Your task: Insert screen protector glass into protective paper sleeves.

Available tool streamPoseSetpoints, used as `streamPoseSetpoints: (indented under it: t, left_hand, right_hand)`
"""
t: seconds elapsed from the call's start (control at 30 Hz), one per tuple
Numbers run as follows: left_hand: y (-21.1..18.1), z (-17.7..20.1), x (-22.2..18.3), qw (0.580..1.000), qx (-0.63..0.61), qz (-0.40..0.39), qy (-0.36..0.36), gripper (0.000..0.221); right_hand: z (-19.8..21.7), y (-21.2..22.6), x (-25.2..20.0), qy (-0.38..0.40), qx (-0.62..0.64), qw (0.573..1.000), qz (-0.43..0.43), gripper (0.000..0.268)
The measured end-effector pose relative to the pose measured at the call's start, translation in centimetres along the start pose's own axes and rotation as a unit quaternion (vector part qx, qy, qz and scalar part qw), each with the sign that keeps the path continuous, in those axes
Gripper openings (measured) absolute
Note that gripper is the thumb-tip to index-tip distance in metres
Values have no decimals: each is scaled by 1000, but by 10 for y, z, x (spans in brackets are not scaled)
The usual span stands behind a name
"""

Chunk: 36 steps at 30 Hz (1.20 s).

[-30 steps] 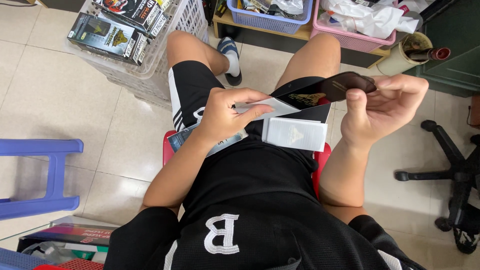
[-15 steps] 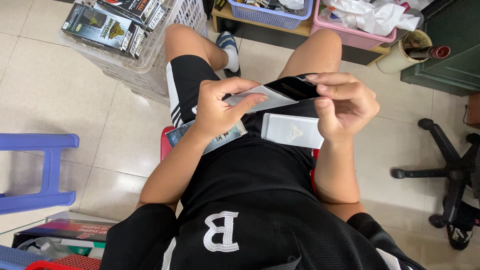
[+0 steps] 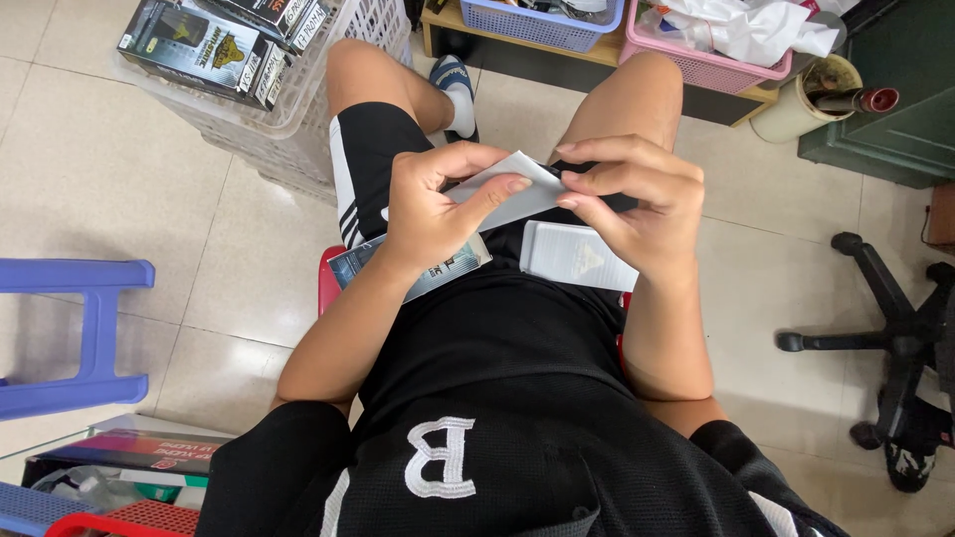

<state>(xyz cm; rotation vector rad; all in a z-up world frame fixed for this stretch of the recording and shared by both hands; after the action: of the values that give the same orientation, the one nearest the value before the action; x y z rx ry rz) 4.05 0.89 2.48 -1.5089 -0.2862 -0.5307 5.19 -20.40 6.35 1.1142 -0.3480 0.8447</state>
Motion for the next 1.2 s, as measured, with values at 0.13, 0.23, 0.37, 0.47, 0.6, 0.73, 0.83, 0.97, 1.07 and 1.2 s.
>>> streamPoseSetpoints:
  t: [0.13,0.23,0.37,0.47,0.6,0.73,0.83,0.97,1.07,1.2]
  left_hand:
    - [1,1,1,1000,4,-2,-2,19]
    - [-1,2,2,1000,9,3,-1,19]
    - [-11,-1,3,998,42,-1,42,18]
    - [-9,3,-1,987,133,12,87,24]
    - [20,20,-31,916,365,28,163,69]
    - [63,27,-66,886,379,158,218,103]
    - [77,27,-81,887,405,135,178,113]
    - [86,24,-81,864,444,125,202,105]
    - [87,24,-82,865,445,122,197,107]
    - [66,33,-71,885,438,103,117,110]
  right_hand:
    - [-5,2,0,9,-17,1000,7,19]
    - [-6,1,0,11,8,1000,6,20]
    - [-9,-1,2,34,36,992,-119,37]
    - [-12,-11,-5,80,-19,988,-130,34]
    - [-10,-46,-32,47,-42,989,-133,17]
    - [-21,-82,-66,-12,111,963,-244,15]
    - [-29,-99,-84,-49,140,958,-246,17]
    - [-38,-108,-99,-59,181,951,-245,20]
    - [-42,-102,-100,-40,162,955,-244,23]
    - [-34,-88,-101,-27,126,962,-239,26]
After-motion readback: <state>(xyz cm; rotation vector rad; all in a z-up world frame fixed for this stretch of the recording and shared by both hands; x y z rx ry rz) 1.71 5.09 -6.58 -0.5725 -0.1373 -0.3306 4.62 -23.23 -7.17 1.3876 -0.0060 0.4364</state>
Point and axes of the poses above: each hand's wrist, its own x-axis towards the middle knuckle, its own z-axis out of the back of the hand, y = z × x, the point moved 4 cm from there along x, towards the middle knuckle, and after that the axes turned 2 degrees about y, right-handed, at the moved point
